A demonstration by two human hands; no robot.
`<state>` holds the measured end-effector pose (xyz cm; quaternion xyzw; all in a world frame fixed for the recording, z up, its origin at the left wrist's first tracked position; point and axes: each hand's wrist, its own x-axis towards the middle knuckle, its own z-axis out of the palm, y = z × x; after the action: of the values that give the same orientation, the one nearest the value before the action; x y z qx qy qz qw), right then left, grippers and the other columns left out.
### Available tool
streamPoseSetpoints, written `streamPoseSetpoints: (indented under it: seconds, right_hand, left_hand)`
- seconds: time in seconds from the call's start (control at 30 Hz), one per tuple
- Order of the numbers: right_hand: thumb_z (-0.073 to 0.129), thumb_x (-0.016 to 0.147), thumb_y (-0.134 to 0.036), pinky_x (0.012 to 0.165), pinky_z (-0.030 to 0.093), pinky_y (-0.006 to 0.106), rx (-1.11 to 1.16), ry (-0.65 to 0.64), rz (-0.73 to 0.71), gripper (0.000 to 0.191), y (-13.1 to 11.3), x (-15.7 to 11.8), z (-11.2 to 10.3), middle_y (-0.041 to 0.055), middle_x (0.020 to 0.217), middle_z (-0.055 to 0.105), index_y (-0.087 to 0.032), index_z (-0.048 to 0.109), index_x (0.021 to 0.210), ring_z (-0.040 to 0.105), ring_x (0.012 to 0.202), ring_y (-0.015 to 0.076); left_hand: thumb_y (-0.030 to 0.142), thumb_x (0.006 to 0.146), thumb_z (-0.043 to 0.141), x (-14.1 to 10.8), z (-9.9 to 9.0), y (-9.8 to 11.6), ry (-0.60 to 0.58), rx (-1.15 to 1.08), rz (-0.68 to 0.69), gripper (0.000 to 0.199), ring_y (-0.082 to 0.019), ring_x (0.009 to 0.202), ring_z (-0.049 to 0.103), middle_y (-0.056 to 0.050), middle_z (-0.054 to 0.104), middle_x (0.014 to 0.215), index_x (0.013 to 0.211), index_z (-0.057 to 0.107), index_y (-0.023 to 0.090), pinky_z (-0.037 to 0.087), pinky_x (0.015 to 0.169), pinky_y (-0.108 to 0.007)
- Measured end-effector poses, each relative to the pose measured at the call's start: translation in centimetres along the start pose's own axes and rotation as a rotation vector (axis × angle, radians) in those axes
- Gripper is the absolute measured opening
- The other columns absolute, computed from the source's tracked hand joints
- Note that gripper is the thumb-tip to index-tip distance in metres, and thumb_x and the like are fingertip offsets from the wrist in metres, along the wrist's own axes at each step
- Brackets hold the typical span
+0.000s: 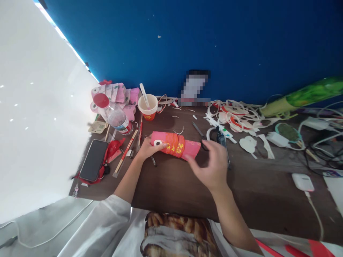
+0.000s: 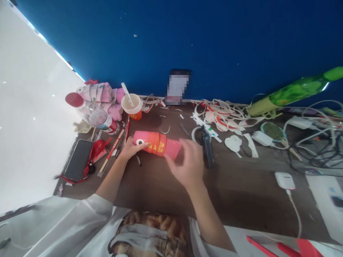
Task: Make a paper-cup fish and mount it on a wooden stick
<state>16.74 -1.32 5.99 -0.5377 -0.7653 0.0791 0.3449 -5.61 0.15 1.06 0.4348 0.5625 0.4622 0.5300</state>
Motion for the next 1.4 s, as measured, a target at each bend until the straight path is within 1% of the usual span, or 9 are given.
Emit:
streamPoseSetpoints:
  seconds: [0.1, 0.2, 0.33, 0.57, 0.7, 0.87, 1.03, 1.27, 1.4]
  right_hand:
    - [0.069, 0.074, -0.044, 0.107, 0.03, 0.054, -0.181, -0.316, -0.208, 0.086, -1.6, 0.8, 0.9, 0.0217, 0.142, 0.044, -0.011, 0.029, 0.143, 0.036, 0.134, 0.0377]
    - [0.064, 0.077, -0.028, 0.108, 0.03, 0.05, -0.243, -0.417, -0.281, 0.084, -2.3, 1.2, 2.6, 0.0247, 0.138, 0.047, -0.002, 0.022, 0.144, 0.042, 0.129, 0.0345]
    - [0.059, 0.077, -0.021, 0.09, 0.044, 0.044, -0.267, -0.431, -0.268, 0.07, -1.5, 1.2, 3.7, 0.0238, 0.123, 0.057, -0.002, 0.033, 0.139, 0.053, 0.111, 0.0345]
    - [0.058, 0.079, -0.021, 0.083, 0.045, 0.042, -0.215, -0.444, -0.266, 0.057, -0.2, 1.3, 3.7, 0.0189, 0.116, 0.06, -0.009, 0.043, 0.132, 0.056, 0.1, 0.0324]
    - [0.057, 0.08, -0.02, 0.086, 0.043, 0.041, -0.22, -0.434, -0.272, 0.052, 0.0, 1.7, 3.6, 0.0189, 0.115, 0.06, -0.007, 0.046, 0.13, 0.055, 0.102, 0.0319]
    - [0.055, 0.083, -0.024, 0.089, 0.042, 0.042, -0.227, -0.427, -0.299, 0.05, 0.1, 1.9, 3.7, 0.0191, 0.112, 0.062, -0.005, 0.047, 0.129, 0.055, 0.102, 0.0312]
    - [0.051, 0.085, -0.022, 0.1, 0.035, 0.046, -0.202, -0.387, -0.318, 0.049, 0.3, 1.8, 4.0, 0.0176, 0.113, 0.064, -0.007, 0.045, 0.131, 0.057, 0.104, 0.0288]
    - [0.051, 0.083, -0.018, 0.104, 0.031, 0.046, -0.224, -0.407, -0.306, 0.048, 0.0, 1.9, 4.3, 0.0164, 0.106, 0.067, -0.006, 0.048, 0.13, 0.061, 0.097, 0.0272]
    - [0.056, 0.085, -0.029, 0.11, 0.017, 0.058, -0.234, -0.411, -0.29, 0.065, -0.5, 2.4, 3.9, 0.0213, 0.129, 0.057, -0.009, 0.032, 0.142, 0.052, 0.12, 0.0329]
  left_hand:
    - [0.039, 0.059, 0.08, -0.4, 0.7, 0.2, -0.072, -0.002, 0.012, 0.033, -0.009, 0.059, 0.053, 0.0, 0.062, 0.067, 0.067, 0.063, 0.012, 0.046, 0.056, -0.02]
    - [0.043, 0.064, 0.077, -0.7, 1.1, 0.3, -0.11, -0.005, 0.022, 0.034, -0.01, 0.062, 0.054, -0.002, 0.063, 0.072, 0.07, 0.065, 0.011, 0.047, 0.057, -0.02]
    - [0.045, 0.062, 0.078, -0.8, 1.3, 0.2, -0.119, 0.021, 0.014, 0.035, -0.012, 0.067, 0.056, -0.004, 0.063, 0.074, 0.068, 0.067, 0.011, 0.048, 0.059, -0.021]
    - [0.04, 0.06, 0.08, -0.4, 0.7, -0.2, -0.189, 0.046, 0.119, 0.032, -0.016, 0.086, 0.059, -0.007, 0.063, 0.095, 0.073, 0.071, 0.013, 0.049, 0.076, -0.023]
    - [0.037, 0.059, 0.082, -0.3, 0.4, -0.4, -0.226, 0.049, 0.206, 0.03, -0.019, 0.096, 0.059, -0.008, 0.063, 0.099, 0.075, 0.072, 0.014, 0.048, 0.085, -0.027]
    - [0.037, 0.063, 0.08, -0.4, 0.6, -0.6, -0.168, 0.038, 0.235, 0.026, -0.017, 0.083, 0.061, -0.007, 0.066, 0.092, 0.07, 0.072, 0.014, 0.051, 0.075, -0.027]
    - [0.036, 0.064, 0.079, -0.4, 0.9, -0.8, -0.123, 0.004, 0.25, 0.024, -0.016, 0.077, 0.062, -0.006, 0.067, 0.089, 0.068, 0.072, 0.014, 0.052, 0.073, -0.028]
    - [0.039, 0.063, 0.079, -0.4, 1.0, -1.0, -0.08, 0.01, 0.245, 0.026, -0.016, 0.073, 0.062, -0.005, 0.069, 0.083, 0.063, 0.071, 0.014, 0.053, 0.069, -0.028]
    - [0.04, 0.062, 0.079, -0.3, 1.0, -1.2, -0.058, 0.006, 0.175, 0.028, -0.016, 0.075, 0.063, -0.006, 0.069, 0.088, 0.069, 0.072, 0.014, 0.053, 0.07, -0.027]
